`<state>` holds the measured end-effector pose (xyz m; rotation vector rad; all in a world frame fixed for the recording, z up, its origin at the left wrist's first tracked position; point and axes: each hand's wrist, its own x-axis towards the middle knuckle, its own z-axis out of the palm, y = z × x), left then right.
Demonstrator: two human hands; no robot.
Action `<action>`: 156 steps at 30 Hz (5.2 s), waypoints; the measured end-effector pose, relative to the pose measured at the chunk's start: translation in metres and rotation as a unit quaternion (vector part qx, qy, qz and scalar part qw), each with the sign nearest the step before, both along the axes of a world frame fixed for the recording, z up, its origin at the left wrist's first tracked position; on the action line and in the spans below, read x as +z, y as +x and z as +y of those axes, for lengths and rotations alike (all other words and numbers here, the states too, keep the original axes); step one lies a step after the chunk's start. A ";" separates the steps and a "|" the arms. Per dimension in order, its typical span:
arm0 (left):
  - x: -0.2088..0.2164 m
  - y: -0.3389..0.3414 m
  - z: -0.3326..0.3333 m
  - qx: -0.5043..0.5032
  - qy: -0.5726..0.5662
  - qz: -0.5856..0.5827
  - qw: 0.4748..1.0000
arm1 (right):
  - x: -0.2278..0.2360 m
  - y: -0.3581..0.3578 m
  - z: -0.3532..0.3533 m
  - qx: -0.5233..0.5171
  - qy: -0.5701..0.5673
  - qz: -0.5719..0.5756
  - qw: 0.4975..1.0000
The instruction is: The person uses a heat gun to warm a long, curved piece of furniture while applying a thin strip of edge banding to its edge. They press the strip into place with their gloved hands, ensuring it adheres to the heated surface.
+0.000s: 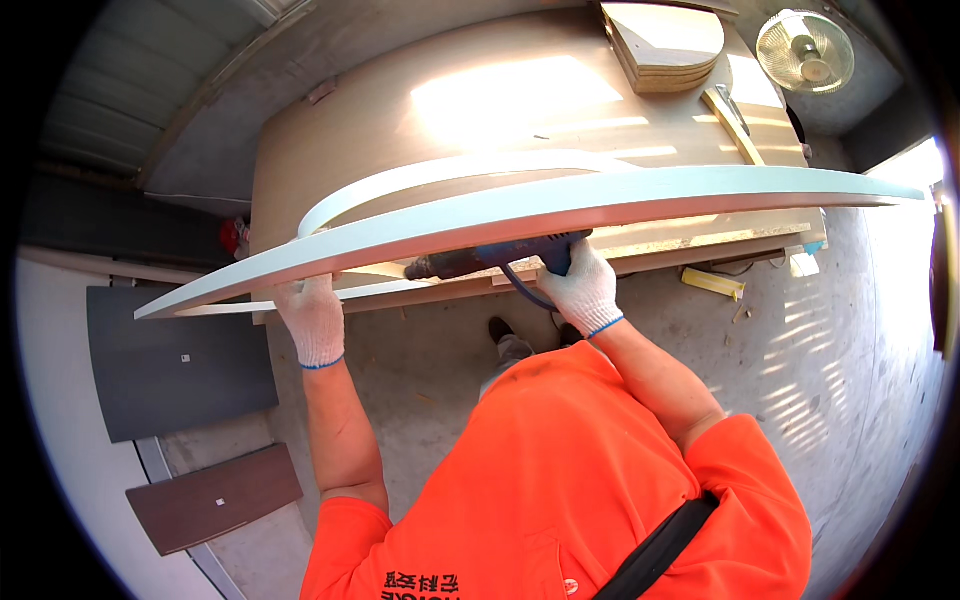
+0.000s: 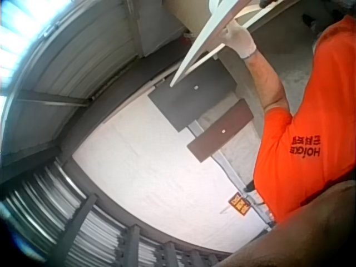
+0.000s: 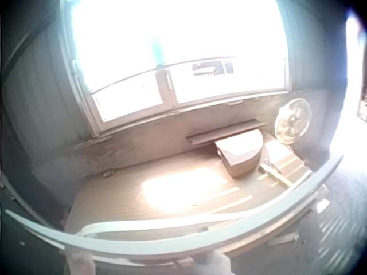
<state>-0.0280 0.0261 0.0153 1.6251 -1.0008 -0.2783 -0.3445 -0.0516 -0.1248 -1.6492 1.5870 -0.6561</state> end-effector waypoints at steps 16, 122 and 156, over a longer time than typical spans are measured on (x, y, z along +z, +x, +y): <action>0.001 0.004 -0.001 -0.039 0.023 0.031 0.999 | 0.104 -0.095 0.048 0.088 -0.361 0.152 0.916; 0.001 0.005 0.000 0.000 0.018 -0.010 1.000 | 0.049 -0.001 0.013 0.019 0.126 -0.140 0.982; 0.003 0.010 0.000 -0.005 0.010 -0.028 1.000 | -0.003 -0.006 0.009 0.025 0.135 -0.092 0.986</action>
